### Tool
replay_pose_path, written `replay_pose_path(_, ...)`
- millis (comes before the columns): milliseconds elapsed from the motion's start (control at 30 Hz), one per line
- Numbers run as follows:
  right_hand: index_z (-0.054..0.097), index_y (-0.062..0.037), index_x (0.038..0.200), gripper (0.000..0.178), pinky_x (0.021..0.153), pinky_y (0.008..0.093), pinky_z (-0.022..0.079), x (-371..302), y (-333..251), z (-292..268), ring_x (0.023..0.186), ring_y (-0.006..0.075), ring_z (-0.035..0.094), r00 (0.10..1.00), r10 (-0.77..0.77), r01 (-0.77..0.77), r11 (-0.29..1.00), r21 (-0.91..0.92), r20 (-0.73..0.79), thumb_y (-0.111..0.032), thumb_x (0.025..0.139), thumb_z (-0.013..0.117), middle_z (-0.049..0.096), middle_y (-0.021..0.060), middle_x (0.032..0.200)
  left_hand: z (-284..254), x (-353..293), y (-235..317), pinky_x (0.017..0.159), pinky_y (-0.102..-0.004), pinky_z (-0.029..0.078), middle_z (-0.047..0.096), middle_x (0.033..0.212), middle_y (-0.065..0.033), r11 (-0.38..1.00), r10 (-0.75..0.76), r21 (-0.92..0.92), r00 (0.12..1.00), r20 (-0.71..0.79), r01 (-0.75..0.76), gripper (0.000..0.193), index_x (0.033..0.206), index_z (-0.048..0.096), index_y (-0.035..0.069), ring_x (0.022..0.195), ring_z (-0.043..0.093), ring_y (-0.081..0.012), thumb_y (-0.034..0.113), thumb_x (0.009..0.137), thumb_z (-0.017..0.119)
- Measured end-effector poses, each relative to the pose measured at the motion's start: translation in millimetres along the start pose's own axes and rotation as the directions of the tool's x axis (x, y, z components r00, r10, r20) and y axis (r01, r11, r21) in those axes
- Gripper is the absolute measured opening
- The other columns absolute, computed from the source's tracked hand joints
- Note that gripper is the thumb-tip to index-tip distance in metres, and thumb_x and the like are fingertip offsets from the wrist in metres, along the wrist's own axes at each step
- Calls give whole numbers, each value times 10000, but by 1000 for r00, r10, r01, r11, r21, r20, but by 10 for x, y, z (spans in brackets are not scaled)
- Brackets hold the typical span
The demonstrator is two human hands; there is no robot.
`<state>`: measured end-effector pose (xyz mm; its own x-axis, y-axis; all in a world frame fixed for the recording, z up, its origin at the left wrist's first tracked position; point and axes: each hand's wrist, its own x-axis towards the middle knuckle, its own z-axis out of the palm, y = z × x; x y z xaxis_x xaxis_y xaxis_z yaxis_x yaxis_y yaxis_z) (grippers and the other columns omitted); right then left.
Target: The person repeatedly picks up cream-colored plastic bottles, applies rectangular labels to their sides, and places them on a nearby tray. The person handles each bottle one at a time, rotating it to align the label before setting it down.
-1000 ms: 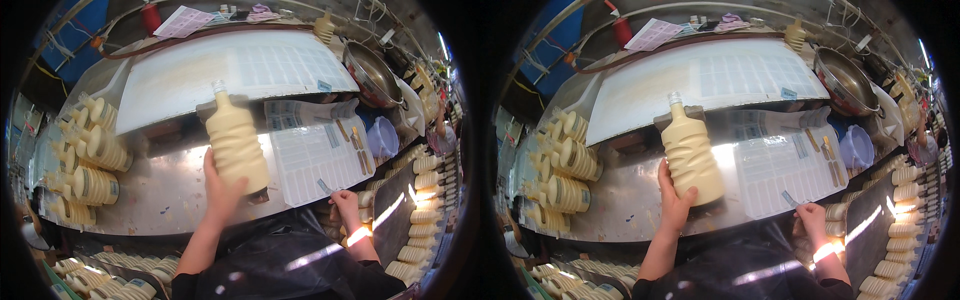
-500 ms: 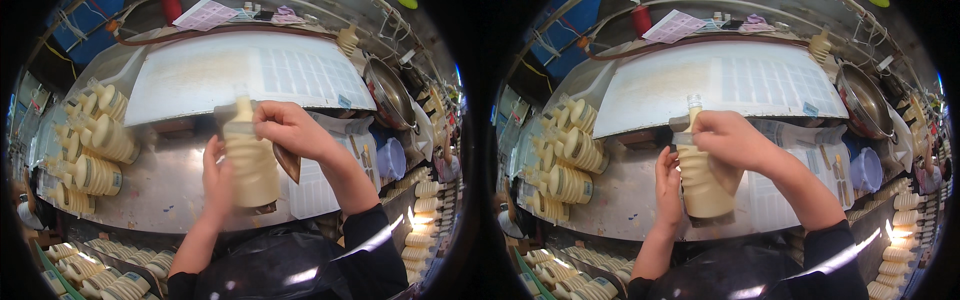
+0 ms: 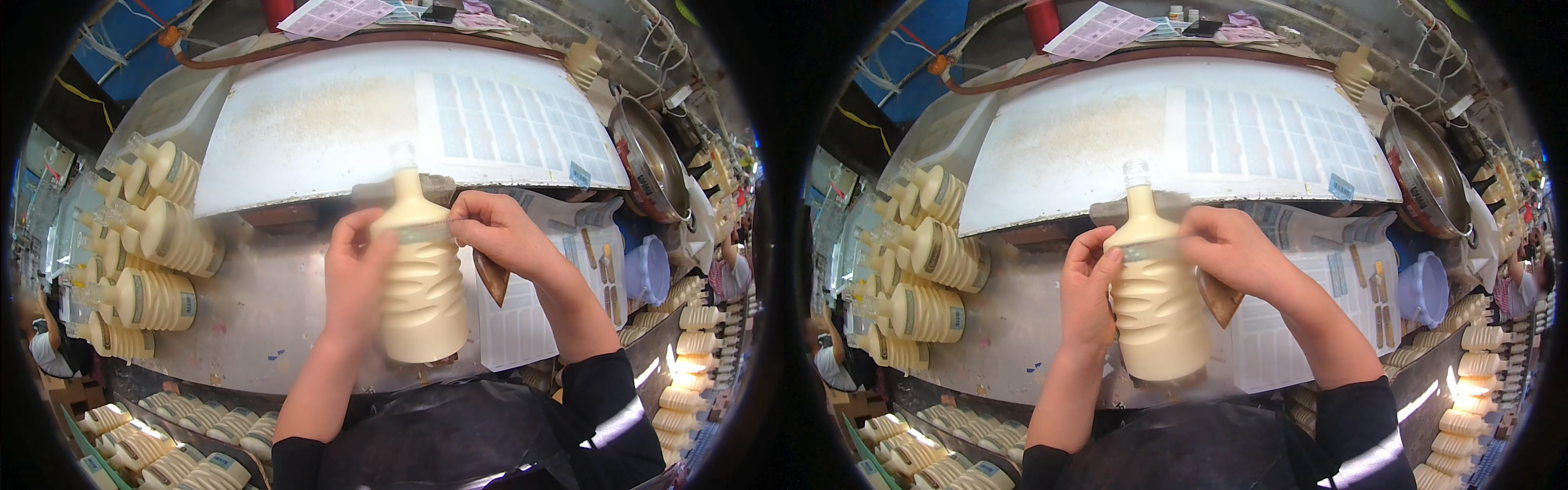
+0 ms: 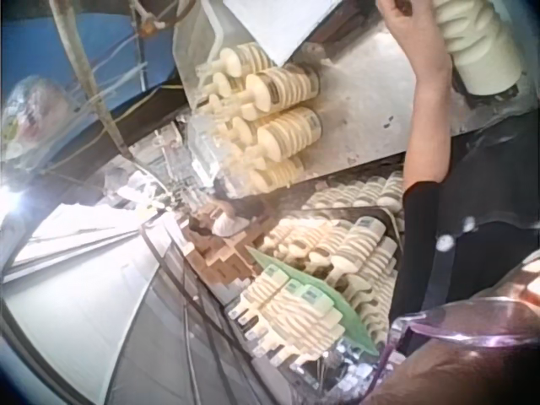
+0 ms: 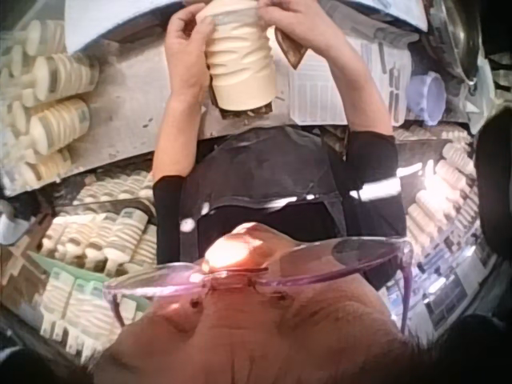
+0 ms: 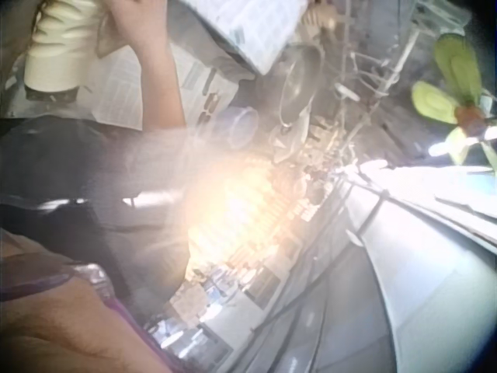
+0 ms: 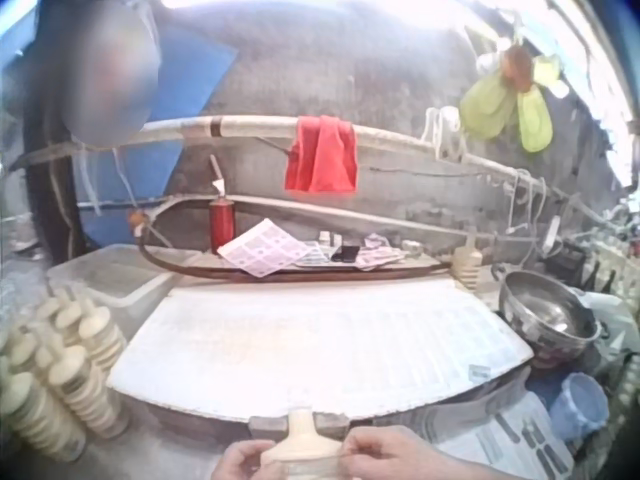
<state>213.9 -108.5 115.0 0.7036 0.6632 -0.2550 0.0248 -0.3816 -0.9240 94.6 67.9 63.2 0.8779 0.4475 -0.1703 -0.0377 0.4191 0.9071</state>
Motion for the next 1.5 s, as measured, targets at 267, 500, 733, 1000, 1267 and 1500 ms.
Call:
replay_pose_path(267, 628, -23, 901, 110, 623, 214, 438, -1, -26, 19, 719, 23, 524, 1000, 22, -22, 999, 40, 0, -127, 921, 600, 611, -31, 810, -22, 22, -40, 884, -289, 536, 652, 1156, -96, 999, -3, -38, 999, -34, 1, 336, 1274, 595, -6, 996, 628, -134, 145, 989, 688)
replay_pose_path(500, 642, -20, 898, 102, 614, 207, 439, 43, 113, 42, 707, 19, 531, 999, -21, 24, 995, 100, -35, -120, 919, 640, 614, -38, 792, -31, 39, -80, 899, -299, 534, 659, 1173, -105, 999, 17, -32, 998, -52, -19, 332, 1270, 612, -16, 1023, 630, -143, 129, 983, 691)
replay_pose_path(733, 650, -26, 968, 138, 608, 207, 447, 126, 400, -29, 684, 36, 552, 994, 32, -16, 988, 154, -100, -161, 944, 649, 630, -17, 815, -35, 35, -116, 927, -300, 516, 661, 1184, -104, 995, 84, 61, 994, -67, -80, 328, 1278, 611, -21, 1048, 621, -147, 126, 992, 676)
replay_pose_path(1000, 580, -30, 1220, 296, 509, 194, 406, -10, 315, 203, 587, 25, 513, 993, 54, -19, 953, 302, -106, -244, 1020, 626, 601, -18, 780, -28, 13, -122, 933, -292, 514, 662, 1196, -95, 997, 70, -11, 995, -72, -70, 303, 1299, 606, -8, 1047, 619, -137, 60, 1004, 633)
replay_pose_path(1267, 564, -15, 1224, 339, 514, 194, 409, 31, 399, 260, 604, 18, 523, 990, 11, 29, 959, 282, -140, -220, 986, 691, 581, -38, 754, -17, 13, -114, 931, -303, 525, 663, 1194, -97, 998, 45, -36, 995, -84, -48, 314, 1295, 607, -12, 1052, 624, -145, 33, 986, 645)
replay_pose_path(1500, 573, -25, 1208, 323, 531, 193, 410, 8, 340, 262, 625, 15, 522, 989, 62, -19, 952, 306, -133, -221, 981, 690, 583, -42, 752, -30, 29, -125, 926, -308, 527, 662, 1186, -99, 998, 32, -43, 995, -94, -36, 300, 1280, 613, -13, 1048, 624, -147, 29, 984, 640)
